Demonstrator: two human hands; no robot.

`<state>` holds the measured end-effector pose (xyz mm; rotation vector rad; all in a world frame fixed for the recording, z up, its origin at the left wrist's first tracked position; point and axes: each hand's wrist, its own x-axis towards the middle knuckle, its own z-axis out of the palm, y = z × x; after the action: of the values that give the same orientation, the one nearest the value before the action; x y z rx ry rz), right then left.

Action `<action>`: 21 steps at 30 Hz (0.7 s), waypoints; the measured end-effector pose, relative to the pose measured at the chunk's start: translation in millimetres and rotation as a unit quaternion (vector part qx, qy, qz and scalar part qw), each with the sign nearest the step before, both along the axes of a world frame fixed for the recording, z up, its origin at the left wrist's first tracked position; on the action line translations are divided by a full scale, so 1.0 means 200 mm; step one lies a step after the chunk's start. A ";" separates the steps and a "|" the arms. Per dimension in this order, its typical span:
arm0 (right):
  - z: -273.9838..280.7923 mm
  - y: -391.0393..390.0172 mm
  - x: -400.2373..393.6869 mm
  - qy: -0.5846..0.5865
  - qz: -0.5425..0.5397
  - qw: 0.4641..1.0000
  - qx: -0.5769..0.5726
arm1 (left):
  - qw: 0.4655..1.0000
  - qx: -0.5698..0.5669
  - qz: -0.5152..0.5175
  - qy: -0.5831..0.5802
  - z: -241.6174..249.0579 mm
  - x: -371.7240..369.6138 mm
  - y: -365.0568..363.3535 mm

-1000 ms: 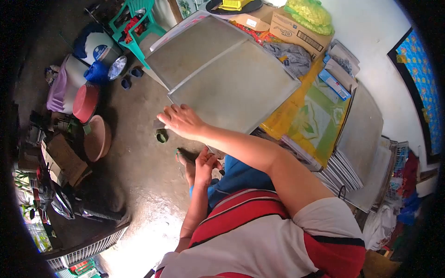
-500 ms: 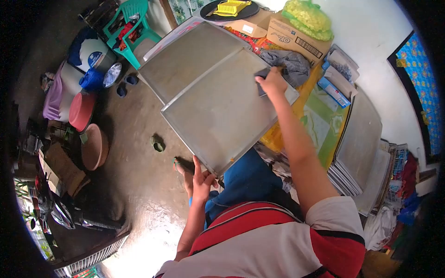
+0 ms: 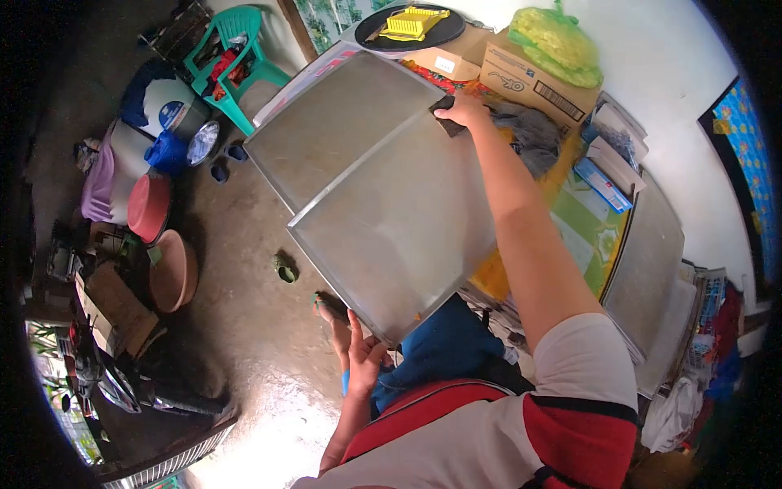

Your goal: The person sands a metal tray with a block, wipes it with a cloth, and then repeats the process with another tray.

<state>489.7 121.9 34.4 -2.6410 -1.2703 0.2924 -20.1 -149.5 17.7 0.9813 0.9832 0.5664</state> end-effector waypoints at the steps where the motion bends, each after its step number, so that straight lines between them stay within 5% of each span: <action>1: 0.01 0.01 -0.01 0.004 0.032 0.999 -0.009 | 1.000 -0.001 -0.003 0.000 0.00 0.00 0.00; 10: 0.06 -0.01 -0.38 0.000 0.169 0.985 0.024 | 1.000 -0.002 -0.018 -0.016 -0.03 -0.02 -0.01; 21: 0.10 -0.09 -1.36 0.006 0.267 0.962 0.055 | 1.000 0.003 -0.005 -0.020 -0.02 0.00 -0.01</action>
<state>218.3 104.1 54.4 -2.1564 -1.9183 0.3010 -20.6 -151.2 14.1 0.9752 0.9416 0.5787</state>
